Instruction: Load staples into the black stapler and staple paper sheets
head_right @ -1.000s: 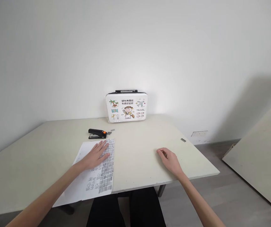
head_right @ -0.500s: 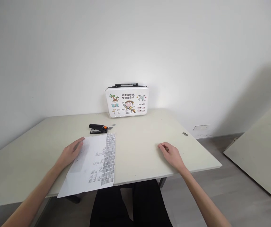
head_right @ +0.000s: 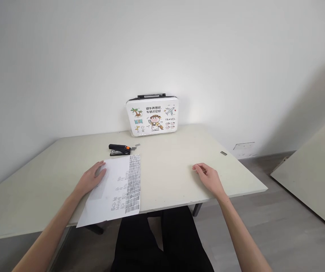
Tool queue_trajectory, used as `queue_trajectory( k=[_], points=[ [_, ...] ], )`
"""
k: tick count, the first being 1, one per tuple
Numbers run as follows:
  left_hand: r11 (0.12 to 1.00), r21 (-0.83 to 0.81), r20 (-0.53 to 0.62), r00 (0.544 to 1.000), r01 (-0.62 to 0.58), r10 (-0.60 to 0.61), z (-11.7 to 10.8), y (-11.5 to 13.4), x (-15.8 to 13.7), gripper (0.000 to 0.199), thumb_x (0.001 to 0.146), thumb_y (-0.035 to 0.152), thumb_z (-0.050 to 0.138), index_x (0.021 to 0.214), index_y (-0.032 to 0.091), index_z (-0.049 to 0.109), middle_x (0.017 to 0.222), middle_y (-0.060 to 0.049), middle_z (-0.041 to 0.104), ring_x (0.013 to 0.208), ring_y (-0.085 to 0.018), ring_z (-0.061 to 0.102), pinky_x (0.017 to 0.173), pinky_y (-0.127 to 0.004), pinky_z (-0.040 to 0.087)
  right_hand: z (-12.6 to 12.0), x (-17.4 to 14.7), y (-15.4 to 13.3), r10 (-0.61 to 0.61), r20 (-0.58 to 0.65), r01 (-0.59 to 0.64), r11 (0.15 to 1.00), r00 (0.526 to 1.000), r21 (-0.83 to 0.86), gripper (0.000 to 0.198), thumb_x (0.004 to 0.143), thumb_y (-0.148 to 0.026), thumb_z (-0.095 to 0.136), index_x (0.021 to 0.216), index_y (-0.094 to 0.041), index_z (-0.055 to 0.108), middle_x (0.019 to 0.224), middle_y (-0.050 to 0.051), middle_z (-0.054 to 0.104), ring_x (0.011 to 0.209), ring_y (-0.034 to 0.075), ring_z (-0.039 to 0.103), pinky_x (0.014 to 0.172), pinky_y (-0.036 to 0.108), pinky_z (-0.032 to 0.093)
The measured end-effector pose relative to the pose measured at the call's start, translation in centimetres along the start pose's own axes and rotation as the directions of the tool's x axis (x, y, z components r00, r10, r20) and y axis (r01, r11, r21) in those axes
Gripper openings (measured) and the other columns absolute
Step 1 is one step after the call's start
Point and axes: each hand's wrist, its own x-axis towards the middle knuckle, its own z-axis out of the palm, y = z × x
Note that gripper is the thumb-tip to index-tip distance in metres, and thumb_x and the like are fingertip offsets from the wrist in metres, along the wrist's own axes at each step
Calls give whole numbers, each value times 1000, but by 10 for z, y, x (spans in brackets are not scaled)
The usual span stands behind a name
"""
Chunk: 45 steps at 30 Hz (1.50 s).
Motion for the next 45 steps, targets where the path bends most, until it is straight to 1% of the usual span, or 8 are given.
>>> queue_trajectory(
  k=[8, 19, 27, 33, 36, 39, 41, 45],
  points=[
    [1000, -9, 17, 1000, -1, 2, -1, 1, -2, 59, 100, 55, 40, 144, 20, 58, 161, -8, 52, 152, -31, 44, 124, -49, 39, -1, -3, -3, 16, -15, -16, 1000, 1000, 6, 40, 96, -59, 54, 95, -25, 75, 109, 6, 81, 95, 25, 73, 87, 35, 49],
    [1000, 5, 23, 1000, -11, 11, -2, 1, -2, 62, 100, 56, 38, 145, 18, 57, 161, -10, 52, 151, -31, 46, 126, -49, 34, -1, -3, -5, 20, -4, -21, 1000, 1000, -11, 44, 96, -62, 53, 94, -24, 75, 107, 8, 80, 96, 26, 71, 85, 34, 49],
    [999, 39, 21, 999, 34, -35, -3, 2, -2, 62, 101, 57, 37, 148, 20, 56, 161, -10, 52, 151, -33, 46, 124, -53, 37, 1, -1, -4, 42, 5, -42, 999, 999, -5, 46, 96, -65, 53, 97, -25, 75, 105, 7, 80, 97, 26, 71, 83, 33, 49],
    [999, 44, -39, 999, -14, 15, -9, 6, 1, 57, 101, 56, 40, 143, 22, 58, 150, -10, 63, 137, -33, 59, 117, -52, 46, 2, 0, -1, 70, 19, -69, 997, 997, -21, 44, 97, -65, 53, 99, -27, 75, 104, 5, 80, 93, 24, 71, 75, 30, 48],
    [991, 95, -152, 982, -94, 108, -13, 18, 15, 51, 101, 52, 41, 140, 23, 59, 145, -11, 64, 137, -33, 56, 119, -53, 43, 2, -1, 1, 81, 25, -80, 996, 996, -30, 46, 98, -66, 52, 101, -27, 76, 106, 5, 79, 89, 23, 70, 70, 29, 48],
    [973, 155, -223, 953, -171, 203, -19, 34, 44, 50, 103, 50, 41, 142, 22, 54, 152, -14, 56, 143, -34, 48, 121, -54, 38, 3, -1, 2, 91, 19, -90, 995, 996, -38, 47, 97, -67, 52, 100, -28, 76, 104, 5, 79, 88, 24, 70, 67, 29, 48],
    [958, 179, -167, 953, -224, 254, -24, 41, 70, 52, 102, 51, 41, 144, 21, 53, 153, -16, 53, 145, -35, 45, 122, -54, 35, 4, 0, 2, 100, 12, -99, 994, 995, -38, 47, 96, -68, 52, 99, -28, 76, 104, 6, 79, 88, 25, 70, 65, 30, 48],
    [951, 153, 95, 962, -269, 256, -31, 44, 121, 58, 95, 63, 46, 134, 22, 62, 140, -15, 65, 138, -39, 51, 117, -55, 38, 6, 1, 2, 84, -14, -85, 996, 996, -38, 46, 96, -68, 53, 97, -29, 76, 105, 6, 80, 90, 27, 71, 68, 31, 50]
  ],
)
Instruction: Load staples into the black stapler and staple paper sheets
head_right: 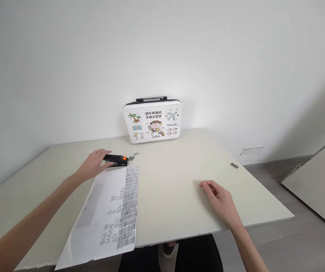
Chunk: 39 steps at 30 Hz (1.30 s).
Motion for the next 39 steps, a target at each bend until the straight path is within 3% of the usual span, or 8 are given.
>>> queue_trajectory(
  k=[4, 10, 13, 16, 22, 26, 34, 39],
  points=[
    [998, -38, 110, 993, 40, -36, 1, -11, 18, 53, 92, 67, 47, 116, 25, 68, 119, -10, 75, 106, -35, 70, 93, -45, 53, 0, 1, -1, 15, -10, -15, 1000, 1000, 4, 46, 96, -69, 53, 98, -29, 76, 105, 6, 80, 92, 27, 72, 70, 31, 51],
    [987, -96, -1, 992, 126, -127, 5, 16, -5, 49, 100, 62, 39, 126, 25, 59, 120, -8, 73, 95, -30, 71, 81, -40, 54, -1, 1, -3, 15, -6, -15, 1000, 1000, 25, 45, 96, -68, 54, 97, -28, 76, 102, 5, 80, 91, 26, 71, 71, 30, 50],
    [968, -216, -90, 985, 125, -147, 1, 59, -17, 46, 101, 62, 42, 123, 24, 56, 114, -7, 73, 90, -27, 70, 79, -38, 55, -1, 2, -4, 8, 1, -8, 999, 1000, 34, 45, 97, -67, 53, 98, -27, 75, 101, 6, 80, 91, 26, 71, 70, 31, 50],
    [947, -320, -106, 993, 6, -42, -1, 115, -26, 43, 101, 60, 46, 122, 24, 55, 113, -7, 72, 94, -28, 70, 83, -39, 55, -2, 2, -5, -8, 9, 7, 999, 1000, 52, 46, 97, -67, 53, 97, -27, 75, 103, 7, 80, 93, 27, 71, 73, 31, 50],
    [845, -525, 54, 987, -100, 150, 19, 223, -56, 29, 104, 54, 51, 115, 28, 57, 105, -6, 73, 88, -27, 71, 73, -39, 54, -3, 4, -13, -27, -2, 27, 996, 1000, 83, 46, 97, -66, 53, 93, -26, 76, 104, 7, 80, 92, 27, 72, 77, 33, 52],
    [821, -546, 44, 973, -166, 226, 37, 265, -73, 23, 106, 50, 51, 113, 29, 57, 105, -5, 72, 89, -27, 69, 75, -41, 54, 4, -2, -27, -26, -6, 27, 990, 1000, 136, 47, 98, -66, 51, 93, -25, 74, 108, 8, 80, 96, 28, 73, 82, 35, 53],
    [825, -523, 35, 961, -216, 273, 55, 285, -79, 21, 107, 47, 50, 114, 28, 55, 109, -7, 69, 90, -28, 68, 79, -46, 54, 21, -19, -42, -56, 87, 38, 981, 995, 190, 53, 98, -71, 48, 93, -25, 73, 91, 5, 78, 72, 22, 65, 69, 32, 50],
    [813, -549, 36, 966, -194, 255, 59, 287, -82, 21, 107, 47, 50, 117, 29, 55, 111, -6, 69, 91, -27, 69, 82, -45, 56, 20, -19, -40, -86, 100, 66, 979, 991, 194, 57, 97, -74, 48, 93, -24, 75, 91, 6, 79, 72, 22, 67, 69, 32, 51]
  ],
)
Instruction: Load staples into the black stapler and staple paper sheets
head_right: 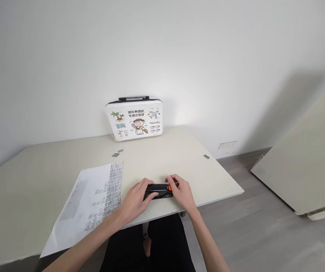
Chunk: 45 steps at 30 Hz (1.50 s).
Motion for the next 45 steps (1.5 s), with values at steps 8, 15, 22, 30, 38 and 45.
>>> queue_trajectory(
  k=[8, 15, 22, 30, 38, 45],
  points=[
    [989, -116, -20, 996, 87, -90, 9, -4, -11, 48, 102, 44, 60, 145, 33, 41, 137, -10, 63, 124, -32, 64, 102, -51, 56, -2, -3, -3, -31, 30, 31, 999, 999, -16, 54, 100, -70, 45, 92, -25, 75, 92, 5, 80, 75, 23, 69, 71, 32, 52],
    [975, -163, -56, 985, 150, -161, 21, -13, -25, 72, 97, 42, 69, 156, 34, 28, 145, -13, 56, 137, -33, 57, 114, -56, 50, 2, -4, -5, -33, 7, 33, 999, 999, -37, 52, 102, -66, 44, 86, -25, 72, 84, 5, 77, 71, 23, 67, 69, 31, 50],
    [979, -141, -62, 986, 146, -156, 23, -18, -24, 68, 96, 40, 71, 153, 32, 34, 145, -14, 57, 136, -33, 58, 114, -55, 50, 2, -4, -7, -35, -2, 35, 996, 999, -84, 56, 103, -67, 40, 85, -24, 72, 81, 5, 77, 70, 22, 66, 69, 31, 48],
    [988, -108, -49, 992, 112, -118, 21, -16, -27, 59, 100, 37, 65, 151, 30, 35, 144, -12, 57, 136, -32, 58, 111, -52, 51, 2, -4, -5, -62, -2, 61, 992, 998, -109, 56, 104, -64, 38, 87, -24, 73, 87, 5, 79, 78, 23, 68, 73, 30, 48],
    [990, -103, -83, 991, 94, -103, 22, -16, -28, 57, 99, 31, 66, 149, 29, 39, 142, -11, 60, 133, -31, 60, 108, -50, 53, 2, -3, -3, -57, 15, 58, 992, 998, -114, 55, 104, -64, 40, 86, -24, 73, 87, 4, 78, 78, 22, 69, 75, 30, 50],
    [990, -113, -105, 990, 83, -95, 21, -16, -29, 56, 97, 29, 67, 147, 28, 43, 140, -11, 62, 133, -31, 60, 111, -50, 52, 3, -2, 1, -58, 54, 65, 991, 997, -121, 58, 104, -67, 37, 91, -24, 74, 87, 5, 78, 79, 23, 68, 76, 31, 49]
  ],
)
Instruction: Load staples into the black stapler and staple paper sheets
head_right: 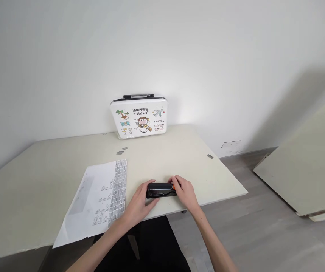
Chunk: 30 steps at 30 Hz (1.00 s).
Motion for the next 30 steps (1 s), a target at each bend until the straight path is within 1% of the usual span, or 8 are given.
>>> queue_trajectory(
  k=[9, 13, 17, 19, 23, 26, 28, 30],
  points=[
    [1000, -2, 24, 999, 27, -27, 2, 1, -1, 58, 99, 31, 67, 150, 28, 40, 141, -11, 61, 134, -31, 59, 111, -51, 52, -1, -4, -2, 8, 9, -8, 1000, 1000, 0, 57, 106, -65, 37, 91, -24, 73, 90, 4, 77, 80, 22, 68, 76, 30, 49],
    [999, 7, 60, 997, 40, -40, -11, 4, -3, 60, 98, 33, 67, 151, 28, 39, 142, -11, 59, 131, -29, 60, 108, -48, 54, -2, -7, 1, 9, -2, -9, 999, 1000, -40, 62, 106, -68, 32, 94, -24, 74, 89, 5, 77, 82, 23, 68, 75, 31, 50],
    [998, 68, 94, 996, -1, -5, -32, 2, -3, 33, 99, 33, 68, 130, 28, 60, 133, -6, 64, 126, -28, 61, 107, -48, 53, -2, -9, 3, 24, -10, -25, 997, 1000, -69, 63, 105, -68, 32, 93, -24, 74, 83, 6, 75, 78, 24, 66, 71, 32, 49],
    [996, 92, 113, 994, -11, 1, -38, 1, -1, 22, 99, 35, 70, 119, 27, 65, 125, -4, 67, 121, -27, 62, 104, -46, 53, -2, -10, 2, 21, -3, -21, 997, 1000, -73, 61, 106, -68, 33, 93, -24, 73, 85, 6, 75, 78, 24, 66, 71, 32, 50],
    [991, 135, 104, 995, -11, -3, -36, -2, 6, 15, 96, 34, 75, 104, 24, 66, 112, -1, 72, 108, -25, 64, 97, -43, 53, -3, -13, -3, -58, 63, 62, 997, 996, -54, 50, 105, -62, 42, 104, -24, 73, 103, 8, 78, 90, 25, 71, 80, 34, 55],
    [986, 161, 104, 994, -44, 28, -38, -3, 10, 13, 98, 35, 74, 99, 24, 66, 107, 0, 73, 104, -24, 64, 95, -43, 52, -4, -13, -6, -141, 133, 151, 986, 981, -64, 39, 100, -59, 57, 112, -26, 72, 114, 8, 78, 101, 26, 72, 87, 35, 57],
    [982, 173, 117, 992, -71, 51, -44, -6, 10, 14, 100, 38, 71, 99, 25, 67, 106, -1, 74, 104, -24, 65, 94, -43, 52, -4, -13, -6, -159, 171, 174, 982, 972, -72, 37, 95, -57, 66, 114, -27, 72, 117, 8, 77, 105, 27, 71, 89, 37, 58],
    [980, 183, 124, 991, -77, 55, -56, -10, 7, 17, 101, 42, 68, 101, 26, 68, 106, -1, 74, 105, -25, 66, 93, -43, 53, -4, -13, -5, -138, 189, 154, 986, 972, -71, 36, 93, -57, 70, 114, -28, 71, 117, 8, 76, 106, 28, 71, 88, 38, 59]
  ],
)
